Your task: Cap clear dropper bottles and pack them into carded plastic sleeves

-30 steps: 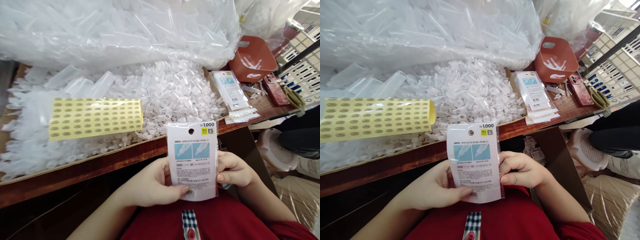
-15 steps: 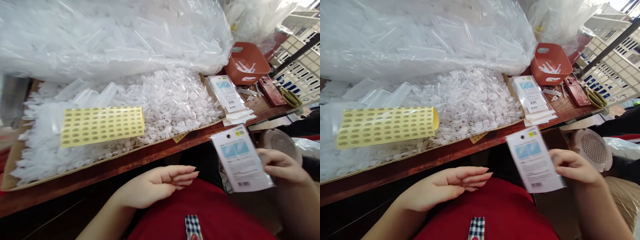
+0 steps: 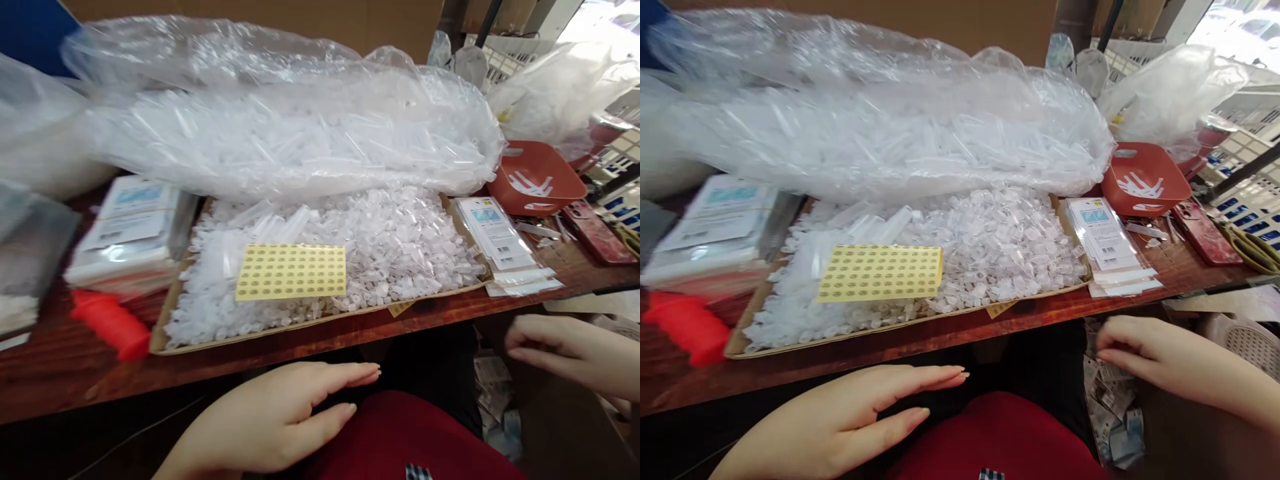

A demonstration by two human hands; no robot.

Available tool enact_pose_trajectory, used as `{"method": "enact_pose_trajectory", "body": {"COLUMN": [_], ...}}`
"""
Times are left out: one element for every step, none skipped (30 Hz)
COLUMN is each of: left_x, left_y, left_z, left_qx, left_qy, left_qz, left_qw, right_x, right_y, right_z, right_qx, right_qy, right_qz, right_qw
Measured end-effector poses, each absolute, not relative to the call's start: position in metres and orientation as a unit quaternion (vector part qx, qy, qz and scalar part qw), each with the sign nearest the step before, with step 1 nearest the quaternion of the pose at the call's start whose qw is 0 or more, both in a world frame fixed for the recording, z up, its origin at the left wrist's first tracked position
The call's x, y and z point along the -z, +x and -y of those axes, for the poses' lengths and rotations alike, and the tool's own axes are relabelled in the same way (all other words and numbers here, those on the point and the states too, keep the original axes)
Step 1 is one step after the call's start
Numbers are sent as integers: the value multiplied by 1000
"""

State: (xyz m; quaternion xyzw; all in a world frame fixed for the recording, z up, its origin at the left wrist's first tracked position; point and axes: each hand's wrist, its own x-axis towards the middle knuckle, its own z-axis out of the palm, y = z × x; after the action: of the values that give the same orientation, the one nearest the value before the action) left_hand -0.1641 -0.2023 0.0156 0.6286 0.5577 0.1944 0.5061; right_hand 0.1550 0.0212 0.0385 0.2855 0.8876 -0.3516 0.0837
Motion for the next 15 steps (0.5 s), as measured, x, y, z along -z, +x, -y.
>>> {"method": "enact_pose_trajectory", "body": {"left_x": [-19,-21,-23,-25,-27,-28,-29,-30,-31,-31,-31,-30,-28,-25,-23], "left_y": [-165,-165,-164,-163,-163,-162,-162,-162,-163,-165,-168,-171,-175,-178,-181], "left_z": [204,205,206,207,207,208,209,211,213,216,219,223,226,229,231], "left_qx": [-196,-196,-195,-191,-186,-178,-170,-161,-152,-143,-135,-129,-127,-133,-144], "left_qy": [628,626,624,623,623,625,628,629,627,622,613,601,589,577,568], "left_qz": [-566,-574,-583,-590,-595,-597,-597,-598,-602,-610,-621,-636,-651,-662,-669], "left_qw": [497,489,482,476,473,470,469,469,470,470,468,467,461,459,457], "right_x": [-48,-56,-63,-68,-72,-74,-75,-75,-74,-73,-72,-71,-70,-70,-70], "right_y": [122,88,54,20,-14,-48,-79,-107,-132,-153,-170,-182,-190,-194,-195], "right_z": [-23,-24,-25,-25,-26,-26,-26,-25,-24,-22,-20,-18,-16,-14,-12], "right_qx": [328,296,259,209,154,104,66,36,7,-19,-25,-32,-36,-38,-39], "right_qy": [238,192,140,102,84,75,50,7,-40,-89,-110,-121,-127,-128,-126], "right_qz": [-910,-933,-955,-973,-984,-991,-996,-999,-999,-995,-992,-990,-988,-987,-987], "right_qw": [86,69,39,4,-22,-36,-37,-25,1,36,54,70,81,87,90]}}
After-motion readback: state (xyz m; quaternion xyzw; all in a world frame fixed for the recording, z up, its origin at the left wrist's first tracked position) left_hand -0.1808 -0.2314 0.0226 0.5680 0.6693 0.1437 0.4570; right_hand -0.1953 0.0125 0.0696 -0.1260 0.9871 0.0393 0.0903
